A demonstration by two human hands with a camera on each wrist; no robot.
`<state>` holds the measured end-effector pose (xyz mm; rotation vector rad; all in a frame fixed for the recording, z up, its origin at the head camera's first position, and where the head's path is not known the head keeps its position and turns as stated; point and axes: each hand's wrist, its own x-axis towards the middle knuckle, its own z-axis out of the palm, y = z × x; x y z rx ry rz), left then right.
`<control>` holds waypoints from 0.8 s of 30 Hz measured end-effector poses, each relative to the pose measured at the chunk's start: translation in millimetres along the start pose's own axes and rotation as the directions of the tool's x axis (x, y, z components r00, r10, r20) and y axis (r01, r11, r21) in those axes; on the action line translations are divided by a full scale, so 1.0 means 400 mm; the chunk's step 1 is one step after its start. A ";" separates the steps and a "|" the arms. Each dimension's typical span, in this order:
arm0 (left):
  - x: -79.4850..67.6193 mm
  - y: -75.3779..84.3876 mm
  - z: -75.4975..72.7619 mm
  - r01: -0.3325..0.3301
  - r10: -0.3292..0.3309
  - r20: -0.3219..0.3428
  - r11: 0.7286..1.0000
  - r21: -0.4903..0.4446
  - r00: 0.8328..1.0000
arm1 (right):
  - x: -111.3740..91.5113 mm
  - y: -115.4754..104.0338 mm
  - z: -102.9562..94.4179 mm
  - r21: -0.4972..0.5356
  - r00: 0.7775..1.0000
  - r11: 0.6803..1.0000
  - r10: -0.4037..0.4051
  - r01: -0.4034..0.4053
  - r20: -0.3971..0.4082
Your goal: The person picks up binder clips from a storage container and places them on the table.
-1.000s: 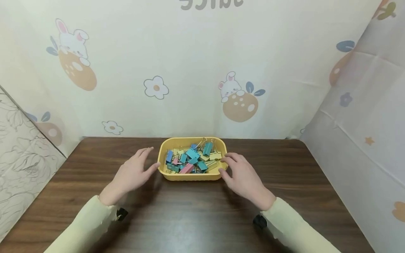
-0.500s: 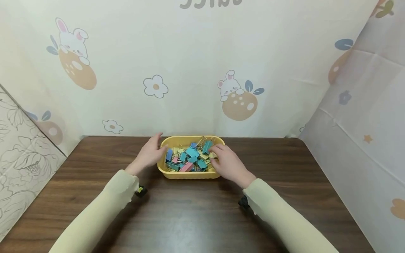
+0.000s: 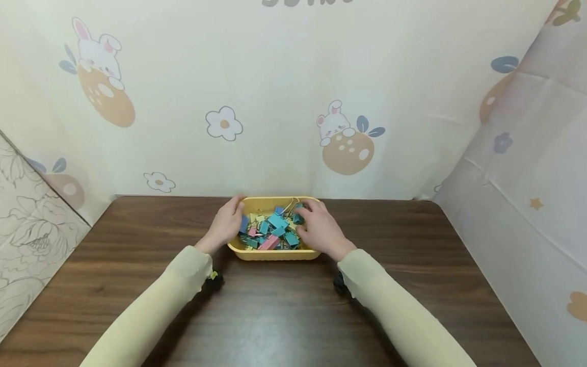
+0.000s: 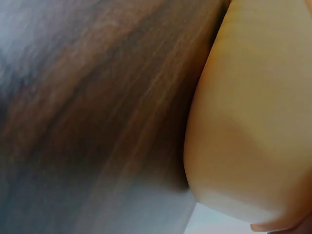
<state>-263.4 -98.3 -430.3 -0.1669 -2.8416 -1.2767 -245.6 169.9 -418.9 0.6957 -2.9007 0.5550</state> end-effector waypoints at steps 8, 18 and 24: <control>-0.010 -0.013 0.001 0.072 -0.083 -0.048 0.979 -0.192 0.995 | 0.000 -0.010 0.000 0.021 0.999 0.999 0.036 -0.036 -0.025; 0.003 -0.024 0.003 0.161 -0.159 0.040 0.890 -0.427 0.986 | 0.004 -0.018 0.001 0.015 0.997 0.997 0.074 -0.073 -0.039; 0.010 -0.028 0.012 0.173 -0.163 0.061 0.884 -0.434 0.985 | 0.006 -0.023 0.004 -0.057 0.993 0.992 0.117 -0.117 -0.002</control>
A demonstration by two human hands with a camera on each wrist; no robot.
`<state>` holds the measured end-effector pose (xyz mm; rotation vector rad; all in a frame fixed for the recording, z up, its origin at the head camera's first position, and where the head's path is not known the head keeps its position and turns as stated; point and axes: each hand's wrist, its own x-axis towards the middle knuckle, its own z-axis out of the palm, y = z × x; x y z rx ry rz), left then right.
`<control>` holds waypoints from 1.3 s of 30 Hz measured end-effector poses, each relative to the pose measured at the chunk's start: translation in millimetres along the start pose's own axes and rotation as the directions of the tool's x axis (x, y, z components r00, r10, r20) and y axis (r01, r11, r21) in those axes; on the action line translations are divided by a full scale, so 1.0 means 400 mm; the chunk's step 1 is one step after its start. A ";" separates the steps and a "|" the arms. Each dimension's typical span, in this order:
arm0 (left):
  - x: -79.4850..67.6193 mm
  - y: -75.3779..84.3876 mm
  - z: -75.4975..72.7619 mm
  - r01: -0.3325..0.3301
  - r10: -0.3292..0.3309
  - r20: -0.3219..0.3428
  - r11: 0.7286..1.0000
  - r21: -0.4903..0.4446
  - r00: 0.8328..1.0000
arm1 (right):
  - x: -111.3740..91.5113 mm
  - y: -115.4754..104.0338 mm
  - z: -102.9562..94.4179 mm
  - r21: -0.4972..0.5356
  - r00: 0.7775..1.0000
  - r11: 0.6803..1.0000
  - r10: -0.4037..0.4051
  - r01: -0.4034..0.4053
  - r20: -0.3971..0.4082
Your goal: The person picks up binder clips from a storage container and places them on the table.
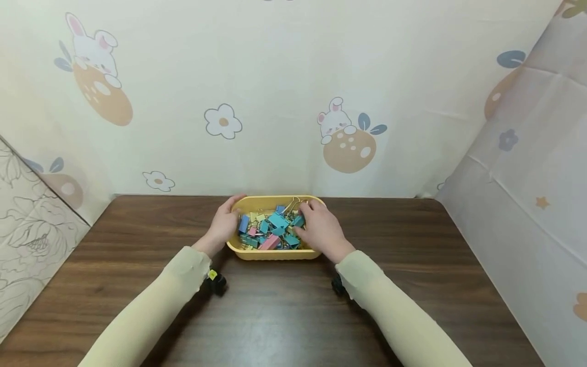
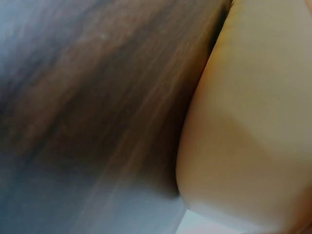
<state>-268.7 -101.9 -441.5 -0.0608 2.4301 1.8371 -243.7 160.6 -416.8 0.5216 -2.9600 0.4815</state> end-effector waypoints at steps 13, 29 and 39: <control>-0.006 0.014 -0.006 0.026 -0.025 -0.031 0.999 0.021 0.999 | -0.002 0.009 -0.017 0.065 0.989 0.997 -0.034 0.044 -0.142; -0.003 0.020 0.006 0.030 -0.030 -0.011 0.999 0.043 0.999 | -0.129 0.187 -0.158 0.139 0.980 0.988 0.085 -0.061 -0.177; -0.002 0.014 0.002 0.022 -0.021 -0.004 0.997 0.068 1.000 | -0.172 0.262 -0.100 0.082 0.989 0.986 0.147 -0.147 0.009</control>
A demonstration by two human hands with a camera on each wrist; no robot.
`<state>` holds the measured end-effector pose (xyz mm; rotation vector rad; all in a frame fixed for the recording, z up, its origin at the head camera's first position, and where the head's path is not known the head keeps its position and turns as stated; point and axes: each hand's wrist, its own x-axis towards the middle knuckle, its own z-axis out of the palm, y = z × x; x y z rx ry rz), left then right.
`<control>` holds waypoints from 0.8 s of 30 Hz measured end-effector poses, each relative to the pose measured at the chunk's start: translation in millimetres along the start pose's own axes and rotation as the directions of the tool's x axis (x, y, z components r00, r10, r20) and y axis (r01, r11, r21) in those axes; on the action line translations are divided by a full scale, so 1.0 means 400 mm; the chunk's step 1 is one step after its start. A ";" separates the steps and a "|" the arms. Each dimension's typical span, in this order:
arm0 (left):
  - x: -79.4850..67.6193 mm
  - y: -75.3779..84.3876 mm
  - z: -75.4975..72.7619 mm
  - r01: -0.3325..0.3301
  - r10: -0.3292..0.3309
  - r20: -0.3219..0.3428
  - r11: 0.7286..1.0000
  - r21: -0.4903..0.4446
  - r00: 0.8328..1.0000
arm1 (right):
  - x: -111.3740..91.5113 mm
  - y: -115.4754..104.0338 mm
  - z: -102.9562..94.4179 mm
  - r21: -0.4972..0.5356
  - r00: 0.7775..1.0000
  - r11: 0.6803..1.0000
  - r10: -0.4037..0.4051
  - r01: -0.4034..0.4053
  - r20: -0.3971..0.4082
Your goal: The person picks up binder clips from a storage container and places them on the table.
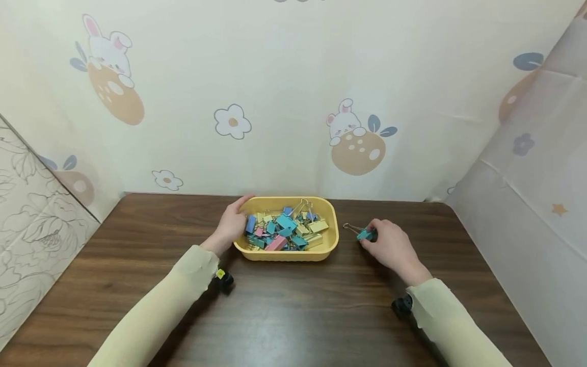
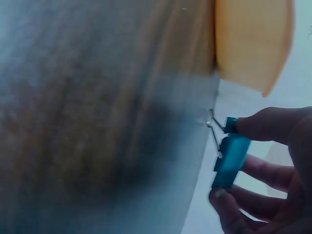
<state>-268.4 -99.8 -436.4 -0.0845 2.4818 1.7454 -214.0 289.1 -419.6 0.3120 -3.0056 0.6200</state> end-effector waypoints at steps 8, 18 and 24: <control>-0.001 0.002 -0.001 -0.005 0.005 0.001 1.000 0.000 1.000 | 0.002 0.005 0.017 -0.043 0.995 0.999 0.004 0.001 0.102; -0.001 0.005 0.001 -0.016 0.016 0.023 1.000 -0.013 1.000 | 0.029 -0.077 -0.010 -0.056 0.981 0.991 -0.126 0.119 -0.147; 0.002 -0.001 -0.002 -0.022 0.022 0.024 1.000 -0.005 0.999 | 0.075 -0.167 0.018 0.061 0.952 0.965 -0.239 0.255 -0.192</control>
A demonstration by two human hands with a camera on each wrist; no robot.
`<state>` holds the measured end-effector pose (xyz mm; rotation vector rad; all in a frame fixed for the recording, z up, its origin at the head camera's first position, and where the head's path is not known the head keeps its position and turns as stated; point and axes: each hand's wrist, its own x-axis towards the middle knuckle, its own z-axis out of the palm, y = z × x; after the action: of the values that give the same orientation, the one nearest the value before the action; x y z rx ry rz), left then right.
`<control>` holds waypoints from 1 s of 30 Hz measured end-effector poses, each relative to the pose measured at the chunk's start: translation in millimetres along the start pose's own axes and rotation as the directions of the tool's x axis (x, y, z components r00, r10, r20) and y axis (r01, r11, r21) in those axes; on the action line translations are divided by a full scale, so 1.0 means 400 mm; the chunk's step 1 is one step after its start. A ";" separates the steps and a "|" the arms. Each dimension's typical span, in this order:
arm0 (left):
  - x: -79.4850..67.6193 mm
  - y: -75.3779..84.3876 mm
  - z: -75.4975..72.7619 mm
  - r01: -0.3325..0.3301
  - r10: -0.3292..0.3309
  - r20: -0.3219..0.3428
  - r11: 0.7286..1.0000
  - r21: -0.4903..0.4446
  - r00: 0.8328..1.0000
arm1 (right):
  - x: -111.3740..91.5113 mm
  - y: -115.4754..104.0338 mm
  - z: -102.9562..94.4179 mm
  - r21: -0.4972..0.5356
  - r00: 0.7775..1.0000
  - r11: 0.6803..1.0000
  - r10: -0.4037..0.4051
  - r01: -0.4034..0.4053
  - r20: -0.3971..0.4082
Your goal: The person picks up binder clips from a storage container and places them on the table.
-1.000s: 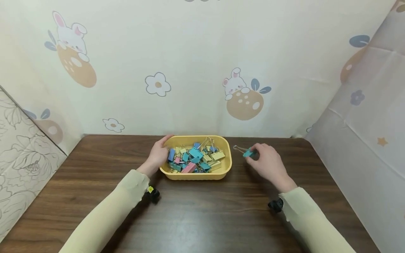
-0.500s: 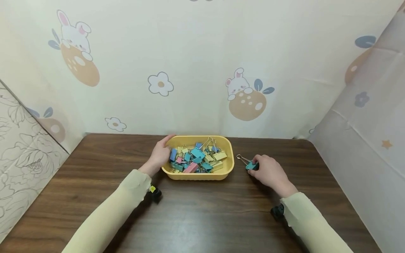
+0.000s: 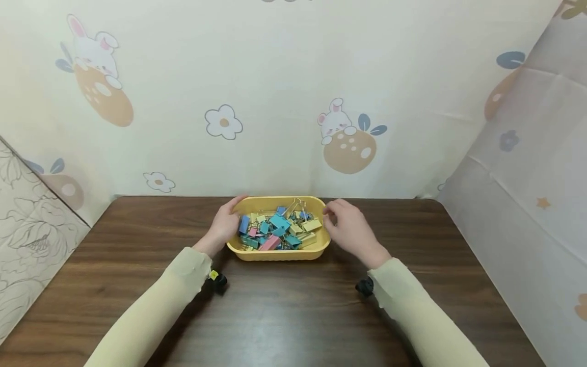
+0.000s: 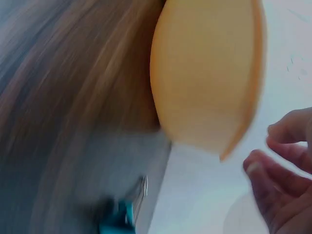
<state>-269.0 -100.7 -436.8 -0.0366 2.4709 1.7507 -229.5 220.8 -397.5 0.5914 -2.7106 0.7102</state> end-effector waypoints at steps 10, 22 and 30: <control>-0.003 0.004 -0.001 -0.004 0.004 0.008 1.000 0.014 1.000 | 0.046 -0.048 0.078 -0.155 0.986 0.984 -0.059 0.084 0.157; -0.005 0.000 -0.019 -0.002 0.002 0.009 0.999 0.034 1.000 | 0.056 -0.089 0.113 -0.338 0.976 0.938 0.004 0.072 0.217; 0.004 0.001 -0.005 -0.010 0.010 0.003 1.000 0.019 1.000 | 0.053 -0.078 0.112 -0.340 0.977 0.939 0.017 0.058 0.213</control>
<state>-270.6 -102.5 -435.8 -0.0204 2.4898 1.7300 -241.3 166.2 -414.8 0.6362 -2.9217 0.1601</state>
